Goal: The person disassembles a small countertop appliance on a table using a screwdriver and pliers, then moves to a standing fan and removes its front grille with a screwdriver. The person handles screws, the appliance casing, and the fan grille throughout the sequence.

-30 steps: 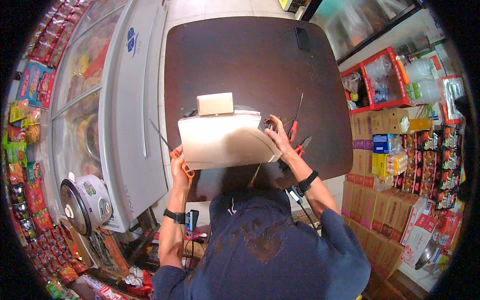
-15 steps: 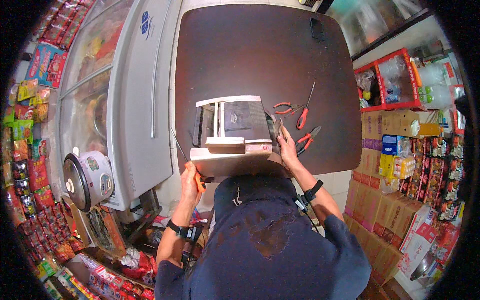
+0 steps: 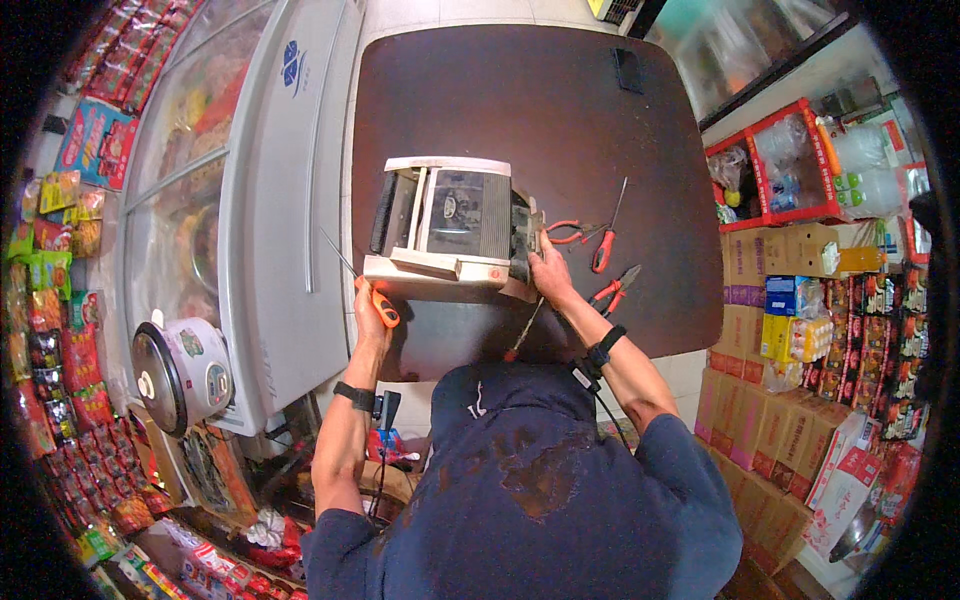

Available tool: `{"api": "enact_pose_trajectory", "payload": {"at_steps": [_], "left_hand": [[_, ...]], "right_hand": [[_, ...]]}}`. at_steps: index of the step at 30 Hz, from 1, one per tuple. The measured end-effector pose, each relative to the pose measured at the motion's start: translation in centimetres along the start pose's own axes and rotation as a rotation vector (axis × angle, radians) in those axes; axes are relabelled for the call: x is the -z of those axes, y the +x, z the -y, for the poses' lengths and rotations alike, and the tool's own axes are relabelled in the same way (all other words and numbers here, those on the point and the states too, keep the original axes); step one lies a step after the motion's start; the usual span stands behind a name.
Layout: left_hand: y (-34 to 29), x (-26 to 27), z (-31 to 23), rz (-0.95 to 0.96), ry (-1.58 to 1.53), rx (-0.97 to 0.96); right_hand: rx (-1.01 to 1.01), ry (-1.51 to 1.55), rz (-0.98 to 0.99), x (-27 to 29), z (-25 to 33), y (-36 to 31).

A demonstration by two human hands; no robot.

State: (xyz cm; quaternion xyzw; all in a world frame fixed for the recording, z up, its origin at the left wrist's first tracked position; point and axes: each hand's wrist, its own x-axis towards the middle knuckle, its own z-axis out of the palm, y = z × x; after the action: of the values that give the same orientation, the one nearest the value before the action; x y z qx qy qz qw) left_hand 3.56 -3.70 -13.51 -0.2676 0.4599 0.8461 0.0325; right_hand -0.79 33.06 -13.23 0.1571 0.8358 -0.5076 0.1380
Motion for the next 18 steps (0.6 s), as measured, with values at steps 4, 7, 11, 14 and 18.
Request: {"api": "enact_pose_trajectory", "payload": {"at_steps": [4,7,11,14,18], "left_hand": [[1.3,0.7,-0.1,-0.006,-0.009,-0.004],[1.2,1.5,0.2,0.024,-0.014,0.016],[0.6,2.3,1.3,-0.023,-0.111,0.007],[0.5,1.7,1.6,-0.055,-0.157,-0.026],[-0.4,0.1,-0.5,-0.18,0.148,-0.184]], "right_hand": [[0.061,-0.165,-0.066,-1.3,-1.5,0.6],[0.094,-0.178,-0.121,-2.3,-3.0,0.4],[-0.017,-0.133,-0.062,-2.9,-3.2,-0.2],[0.017,-0.091,-0.038,-2.5,-2.1,-0.7],[0.022,-0.004,0.095,-1.0,-0.6,-0.9]]}}
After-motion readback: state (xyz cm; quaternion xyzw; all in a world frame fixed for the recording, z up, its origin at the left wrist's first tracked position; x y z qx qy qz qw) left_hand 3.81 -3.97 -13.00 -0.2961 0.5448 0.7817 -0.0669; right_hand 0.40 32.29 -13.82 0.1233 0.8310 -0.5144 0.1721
